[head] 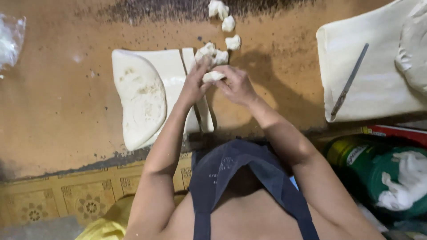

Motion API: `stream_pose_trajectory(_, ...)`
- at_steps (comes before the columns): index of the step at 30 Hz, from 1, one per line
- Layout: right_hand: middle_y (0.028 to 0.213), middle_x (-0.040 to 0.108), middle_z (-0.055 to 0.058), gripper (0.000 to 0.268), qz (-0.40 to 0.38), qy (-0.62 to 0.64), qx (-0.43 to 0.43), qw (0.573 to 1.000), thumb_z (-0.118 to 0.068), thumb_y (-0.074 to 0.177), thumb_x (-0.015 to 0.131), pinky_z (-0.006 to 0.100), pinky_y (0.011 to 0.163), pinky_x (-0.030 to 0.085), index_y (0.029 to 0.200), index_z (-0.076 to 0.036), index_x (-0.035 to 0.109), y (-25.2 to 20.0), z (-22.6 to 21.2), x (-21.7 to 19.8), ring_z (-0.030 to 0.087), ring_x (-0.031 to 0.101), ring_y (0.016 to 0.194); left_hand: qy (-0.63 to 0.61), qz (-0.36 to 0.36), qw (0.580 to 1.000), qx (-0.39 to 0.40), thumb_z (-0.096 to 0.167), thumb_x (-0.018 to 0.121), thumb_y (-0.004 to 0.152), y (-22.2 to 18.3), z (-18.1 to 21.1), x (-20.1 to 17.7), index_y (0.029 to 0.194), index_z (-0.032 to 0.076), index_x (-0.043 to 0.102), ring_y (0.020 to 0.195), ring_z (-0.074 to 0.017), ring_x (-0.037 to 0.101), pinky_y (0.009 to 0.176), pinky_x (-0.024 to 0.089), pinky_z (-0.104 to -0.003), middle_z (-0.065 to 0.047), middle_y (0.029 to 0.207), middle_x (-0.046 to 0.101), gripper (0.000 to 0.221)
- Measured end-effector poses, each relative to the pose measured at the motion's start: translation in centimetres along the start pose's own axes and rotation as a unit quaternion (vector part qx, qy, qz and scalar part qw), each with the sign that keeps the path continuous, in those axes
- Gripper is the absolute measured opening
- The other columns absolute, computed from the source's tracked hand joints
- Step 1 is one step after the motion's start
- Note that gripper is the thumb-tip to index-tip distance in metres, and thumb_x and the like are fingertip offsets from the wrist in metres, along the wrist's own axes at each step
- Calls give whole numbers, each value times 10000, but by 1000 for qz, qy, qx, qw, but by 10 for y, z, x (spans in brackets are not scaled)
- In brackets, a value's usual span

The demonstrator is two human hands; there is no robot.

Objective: Cutting dough sheets into strips with a knife and portioning them into small balls by hand on a low work surface.

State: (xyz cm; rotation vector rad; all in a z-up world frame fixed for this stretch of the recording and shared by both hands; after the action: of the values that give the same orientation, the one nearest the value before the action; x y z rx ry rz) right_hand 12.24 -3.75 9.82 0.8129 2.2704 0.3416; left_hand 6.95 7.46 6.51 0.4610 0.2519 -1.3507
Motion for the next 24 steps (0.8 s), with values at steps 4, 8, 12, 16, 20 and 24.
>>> stream_pose_trajectory(4, 1021, 667, 101, 410, 109, -7, 38, 993, -364, 909, 786, 422, 778, 560, 1204, -123, 635, -27, 45, 2, 332, 695, 920, -5, 52, 996, -67, 113, 767, 814, -14, -71, 54, 1047, 201, 711, 960, -270, 703, 859, 539, -387, -34, 968, 726, 255)
stream_pose_trajectory(8, 648, 603, 37, 308, 112, -195, 90, 970, -419, 905, 771, 372, 498, 509, 813, -182, 597, -42, 77, -19, 282, 688, 595, 202, -31, 979, -16, 336, 653, 904, -25, -7, 60, 648, 208, 594, 555, -283, 674, 569, 541, -407, 1, 524, 622, 292)
stream_pose_trajectory(12, 1057, 576, 185, 583, -19, -115, 232, 966, -248, 791, 890, 531, 824, 544, 1215, -95, 520, -43, 113, -19, 461, 649, 999, -48, -9, 998, 41, 86, 731, 881, -2, 93, 25, 955, 120, 729, 934, -365, 746, 850, 578, -451, -124, 960, 780, 82)
stream_pose_trajectory(16, 1142, 633, 109, 512, 7, -93, 58, 994, -406, 847, 825, 502, 866, 492, 1215, -141, 586, -12, 8, -24, 349, 663, 1070, 37, -67, 997, -25, -265, 613, 674, 5, 76, 15, 1636, 61, 125, 1315, -599, 409, 1149, 426, -577, -391, 1441, 248, 1127)
stream_pose_trajectory(20, 946, 722, 72, 103, 114, 23, -15, 993, -162, 977, 730, 391, 761, 575, 1069, -116, 725, 10, -27, -62, 308, 733, 893, 116, 0, 990, 83, 66, 800, 860, 26, 26, -3, 1424, 79, 582, 1124, -459, 649, 959, 531, -532, -185, 1123, 679, 605)
stream_pose_trajectory(24, 1003, 639, 40, 429, 140, -60, -14, 988, -418, 859, 871, 376, 789, 565, 1148, -163, 685, -2, 5, -48, 276, 696, 930, -65, 64, 996, 22, 108, 702, 792, 12, -46, 46, 969, 67, 735, 805, -226, 655, 759, 523, -392, -88, 764, 681, 185)
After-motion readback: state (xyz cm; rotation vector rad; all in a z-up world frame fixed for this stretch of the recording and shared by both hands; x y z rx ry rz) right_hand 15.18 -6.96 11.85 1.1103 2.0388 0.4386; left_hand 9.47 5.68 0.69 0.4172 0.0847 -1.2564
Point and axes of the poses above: each hand's wrist, its own y-axis towards the middle knuckle, its own x-axis out of the palm, z = x × y, the point moved 8 cm from there along y, towards the middle knuckle
